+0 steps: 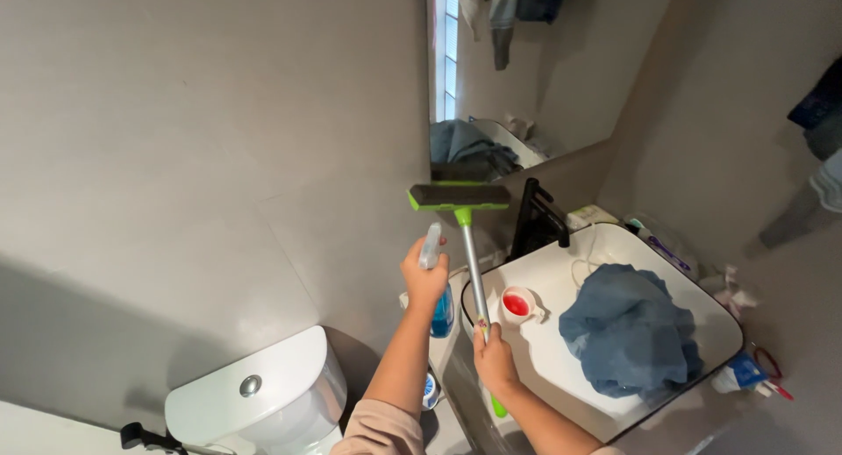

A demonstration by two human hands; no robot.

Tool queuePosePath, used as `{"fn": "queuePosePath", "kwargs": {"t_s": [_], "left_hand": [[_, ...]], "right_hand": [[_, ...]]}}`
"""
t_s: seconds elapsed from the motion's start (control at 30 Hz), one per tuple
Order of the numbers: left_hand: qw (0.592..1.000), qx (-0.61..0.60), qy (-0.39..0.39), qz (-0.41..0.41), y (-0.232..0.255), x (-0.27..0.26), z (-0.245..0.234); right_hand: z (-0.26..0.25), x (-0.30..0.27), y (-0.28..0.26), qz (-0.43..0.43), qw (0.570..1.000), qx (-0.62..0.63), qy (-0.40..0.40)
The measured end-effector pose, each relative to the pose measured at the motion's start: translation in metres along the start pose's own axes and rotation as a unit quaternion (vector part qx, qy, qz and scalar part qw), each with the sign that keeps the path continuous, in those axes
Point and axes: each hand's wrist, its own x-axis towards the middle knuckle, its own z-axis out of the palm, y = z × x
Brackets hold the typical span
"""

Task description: The recorder uses a spray bottle and a squeegee to clean the bathroom mirror and the glass shower door.

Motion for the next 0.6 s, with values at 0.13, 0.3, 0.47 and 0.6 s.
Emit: {"fn": "queuePosePath", "kwargs": {"t_s": [0.13, 0.3, 0.47, 0.6], "left_hand": [[0.999, -0.002, -0.001, -0.040, 0.000, -0.013, 0.004], [0.997, -0.022, -0.027, -0.075, 0.007, -0.014, 0.007], [1.000, -0.004, -0.019, 0.006, 0.025, 0.008, 0.019], [0.992, -0.044, -0.020, 0.117, 0.055, 0.040, 0.034]], "right_hand": [[-0.018, -0.018, 0.016, 0.001, 1.000, -0.007, 0.000], [-0.029, -0.021, 0.040, -0.006, 0.998, 0.030, 0.061], [-0.101, 0.039, -0.036, 0.065, 0.983, 0.160, 0.064], [-0.168, 0.112, -0.107, 0.028, 0.963, 0.240, 0.117]]}}
